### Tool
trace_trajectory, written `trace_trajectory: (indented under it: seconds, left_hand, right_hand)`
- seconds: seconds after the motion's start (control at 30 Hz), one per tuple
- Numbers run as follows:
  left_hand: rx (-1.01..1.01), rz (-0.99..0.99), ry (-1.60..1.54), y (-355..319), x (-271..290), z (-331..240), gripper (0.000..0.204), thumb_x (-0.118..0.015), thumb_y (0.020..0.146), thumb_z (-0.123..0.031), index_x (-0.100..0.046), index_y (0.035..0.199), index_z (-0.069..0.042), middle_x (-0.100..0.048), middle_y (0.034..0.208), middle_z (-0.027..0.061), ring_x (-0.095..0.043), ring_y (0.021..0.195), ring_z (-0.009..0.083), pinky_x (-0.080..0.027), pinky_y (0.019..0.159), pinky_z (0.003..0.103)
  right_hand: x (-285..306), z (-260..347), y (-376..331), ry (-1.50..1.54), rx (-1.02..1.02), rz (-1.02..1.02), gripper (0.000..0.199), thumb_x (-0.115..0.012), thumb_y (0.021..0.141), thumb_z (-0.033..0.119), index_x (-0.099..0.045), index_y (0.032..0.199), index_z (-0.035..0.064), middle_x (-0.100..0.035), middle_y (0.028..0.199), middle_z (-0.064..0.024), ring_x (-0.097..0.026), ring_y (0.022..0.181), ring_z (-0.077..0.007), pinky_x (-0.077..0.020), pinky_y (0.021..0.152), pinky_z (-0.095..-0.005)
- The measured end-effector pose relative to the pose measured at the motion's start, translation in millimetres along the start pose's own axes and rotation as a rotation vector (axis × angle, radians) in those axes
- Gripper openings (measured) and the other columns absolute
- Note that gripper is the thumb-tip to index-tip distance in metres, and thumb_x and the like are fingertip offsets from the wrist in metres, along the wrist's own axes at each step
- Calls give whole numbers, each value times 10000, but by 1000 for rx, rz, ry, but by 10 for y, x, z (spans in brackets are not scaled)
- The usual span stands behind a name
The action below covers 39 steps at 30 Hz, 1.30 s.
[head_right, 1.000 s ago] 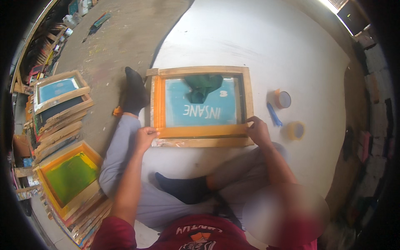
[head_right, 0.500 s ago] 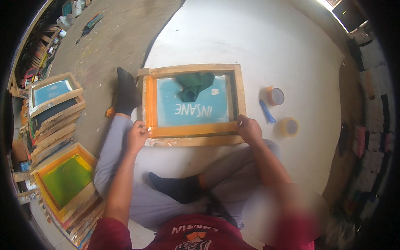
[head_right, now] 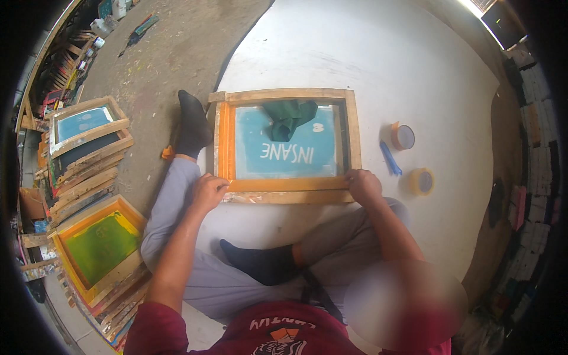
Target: The person sits on the floor and applies orange masking tape to the edges of a wooden screen printing frame. They smooth the tape with their fingers and use a green cloth to wipe the frame surface. The person repeats this process on multiple sides of the frame.
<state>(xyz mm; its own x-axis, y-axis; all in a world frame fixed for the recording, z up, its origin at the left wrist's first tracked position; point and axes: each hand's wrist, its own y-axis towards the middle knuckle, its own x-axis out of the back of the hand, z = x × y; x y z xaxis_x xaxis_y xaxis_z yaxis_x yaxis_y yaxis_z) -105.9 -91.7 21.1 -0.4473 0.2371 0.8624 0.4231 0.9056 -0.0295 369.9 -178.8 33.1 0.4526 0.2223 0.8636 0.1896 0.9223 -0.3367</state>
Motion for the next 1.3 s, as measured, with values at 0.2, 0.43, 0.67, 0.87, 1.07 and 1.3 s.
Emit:
trace_trajectory:
  seconds: [0.2, 0.43, 0.67, 0.87, 1.07, 1.3]
  left_hand:
    - [-62, 149, 135, 74, -12, -65, 161, -693, 853, -71, -841, 913, -91, -793, 920, 91, -691, 943, 278, -553, 904, 402]
    - [-91, 353, 374, 195, 13, -216, 221, -643, 828, -5, -831, 927, -65, -777, 982, 91, -680, 1029, 293, -551, 936, 409]
    - [-114, 485, 503, 308, 47, -335, 172, -658, 792, 39, -800, 877, -6, -757, 982, 155, -681, 1058, 342, -563, 927, 437]
    - [-147, 521, 510, 360, 30, -330, 158, -670, 780, 37, -792, 880, 24, -756, 957, 190, -693, 1039, 362, -569, 916, 441]
    - [-146, 519, 511, 386, 5, -325, 157, -668, 777, 40, -789, 877, 30, -749, 943, 222, -706, 999, 378, -577, 893, 458]
    - [-93, 538, 494, 421, 14, -351, 154, -661, 800, 31, -784, 891, 33, -743, 961, 239, -717, 983, 401, -583, 880, 477]
  right_hand:
    - [-7, 46, -2, -82, -25, 56, 150, -724, 878, 243, -811, 971, 164, -765, 918, -157, -737, 904, -372, -585, 813, -488]
    - [-79, 28, 8, -154, 5, 61, 161, -664, 895, 226, -793, 956, 152, -759, 959, -151, -729, 944, -381, -575, 845, -501]
    - [-153, 73, -16, -183, 83, 41, 151, -633, 877, 143, -783, 891, 133, -756, 921, -145, -734, 920, -383, -585, 829, -494]
    - [-180, 91, -7, -258, 147, 40, 125, -645, 845, 102, -768, 826, 111, -757, 870, -159, -749, 871, -391, -601, 786, -494]
    - [-163, 154, 25, -347, 124, 100, 132, -650, 850, 88, -776, 819, 67, -761, 854, -179, -765, 854, -376, -617, 748, -479]
    - [-153, 198, 50, -375, 103, 130, 133, -664, 855, 78, -795, 846, 64, -772, 871, -181, -771, 877, -377, -623, 765, -472]
